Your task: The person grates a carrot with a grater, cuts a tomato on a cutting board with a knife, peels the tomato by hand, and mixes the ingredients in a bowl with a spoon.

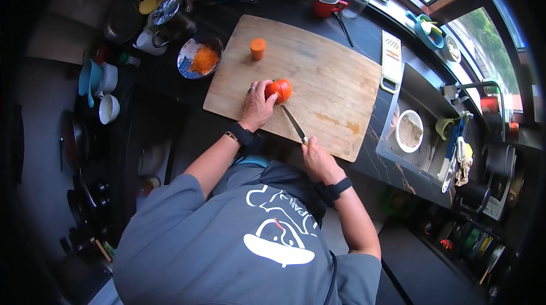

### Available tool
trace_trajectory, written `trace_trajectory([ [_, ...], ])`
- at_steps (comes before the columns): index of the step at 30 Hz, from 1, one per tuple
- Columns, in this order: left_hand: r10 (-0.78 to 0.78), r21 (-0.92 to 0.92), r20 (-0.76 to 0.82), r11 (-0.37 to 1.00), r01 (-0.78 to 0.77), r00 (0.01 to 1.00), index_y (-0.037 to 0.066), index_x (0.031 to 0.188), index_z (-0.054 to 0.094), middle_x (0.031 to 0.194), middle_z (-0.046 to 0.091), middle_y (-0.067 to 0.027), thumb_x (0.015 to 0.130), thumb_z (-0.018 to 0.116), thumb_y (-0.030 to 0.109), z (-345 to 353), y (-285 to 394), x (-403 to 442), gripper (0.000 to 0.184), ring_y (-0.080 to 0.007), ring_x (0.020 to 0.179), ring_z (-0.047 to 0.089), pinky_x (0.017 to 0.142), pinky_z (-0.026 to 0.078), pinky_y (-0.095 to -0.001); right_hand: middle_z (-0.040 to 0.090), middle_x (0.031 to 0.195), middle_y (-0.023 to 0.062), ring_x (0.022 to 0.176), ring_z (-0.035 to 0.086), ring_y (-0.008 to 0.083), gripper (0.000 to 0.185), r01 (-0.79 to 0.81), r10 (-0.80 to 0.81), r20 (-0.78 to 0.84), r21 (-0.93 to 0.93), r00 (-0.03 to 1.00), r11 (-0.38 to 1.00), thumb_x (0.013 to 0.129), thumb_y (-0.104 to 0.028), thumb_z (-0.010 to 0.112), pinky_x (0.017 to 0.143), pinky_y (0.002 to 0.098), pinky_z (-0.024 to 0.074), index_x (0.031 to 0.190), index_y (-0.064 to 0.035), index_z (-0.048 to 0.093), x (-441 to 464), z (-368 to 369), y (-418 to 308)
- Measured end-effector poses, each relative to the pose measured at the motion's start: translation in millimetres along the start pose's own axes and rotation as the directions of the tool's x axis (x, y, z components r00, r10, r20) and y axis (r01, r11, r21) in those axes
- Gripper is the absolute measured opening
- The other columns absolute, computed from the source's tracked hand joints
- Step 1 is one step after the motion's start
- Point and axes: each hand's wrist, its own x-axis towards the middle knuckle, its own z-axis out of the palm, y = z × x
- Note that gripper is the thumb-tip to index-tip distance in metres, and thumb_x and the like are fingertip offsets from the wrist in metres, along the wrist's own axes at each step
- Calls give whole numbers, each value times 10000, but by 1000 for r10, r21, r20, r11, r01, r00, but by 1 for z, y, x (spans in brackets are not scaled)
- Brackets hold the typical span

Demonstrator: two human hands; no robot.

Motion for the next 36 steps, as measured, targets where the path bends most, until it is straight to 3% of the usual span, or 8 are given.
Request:
trace_trajectory([
  [7,-40,42,62,998,37,997,57,1191,461,1164,504,-196,822,653,166,-4,2,2,429,-375,1083,498,938,410,-444,602,811,305,807,590,477,290,-98,98,142,-8,985,995,977,-281,446,697,525,456,980,9,453,-41,-50,14],
  [11,-43,101,70,994,36,997,57,1211,450,1171,498,-192,765,714,198,-4,0,0,537,-381,1092,495,942,413,-451,588,757,286,753,595,459,285,-184,207,-166,144,964,972,950,-283,527,641,489,453,972,0,536,-38,-75,10],
  [13,-22,130,64,991,13,998,60,1218,444,1178,492,-187,738,736,196,-4,3,-1,578,-382,1096,492,939,415,-451,611,759,256,752,612,440,272,-135,164,-422,97,892,986,919,-281,583,635,473,468,981,-17,562,-17,-65,34],
  [18,-22,190,93,982,4,995,65,1254,422,1203,467,-183,703,769,191,-5,6,0,664,-384,1080,496,950,408,-442,652,887,205,833,638,377,313,-145,149,-668,61,729,988,851,-256,670,725,436,493,1015,-8,574,41,-68,65],
  [26,16,272,116,961,-47,993,35,1214,450,1135,496,-185,679,786,199,-6,8,4,653,-366,1042,518,893,441,-442,647,969,193,916,635,334,324,-202,187,-755,74,628,977,825,-192,684,812,401,481,1052,11,573,98,-86,102],
  [31,26,329,180,940,-85,983,30,1196,463,1110,529,-193,688,770,216,-9,10,11,622,-372,1023,541,891,454,-442,642,1003,196,959,619,355,341,-274,224,-728,51,648,960,812,-191,687,841,412,476,1070,-2,570,113,-97,111],
  [34,31,336,220,936,-105,975,27,1183,470,1093,542,-195,687,754,217,-10,8,14,603,-373,1023,544,882,461,-443,617,1033,193,1004,587,359,366,-418,264,-688,-62,676,906,788,-166,689,877,420,461,1098,-20,562,115,-95,104],
  [36,29,330,237,938,-108,971,31,1181,472,1093,543,-194,686,746,215,-12,7,15,595,-372,1024,545,877,464,-443,562,1074,183,1025,540,360,366,-378,62,-773,-237,632,895,744,-98,694,900,430,437,1078,-34,559,117,-85,100],
])
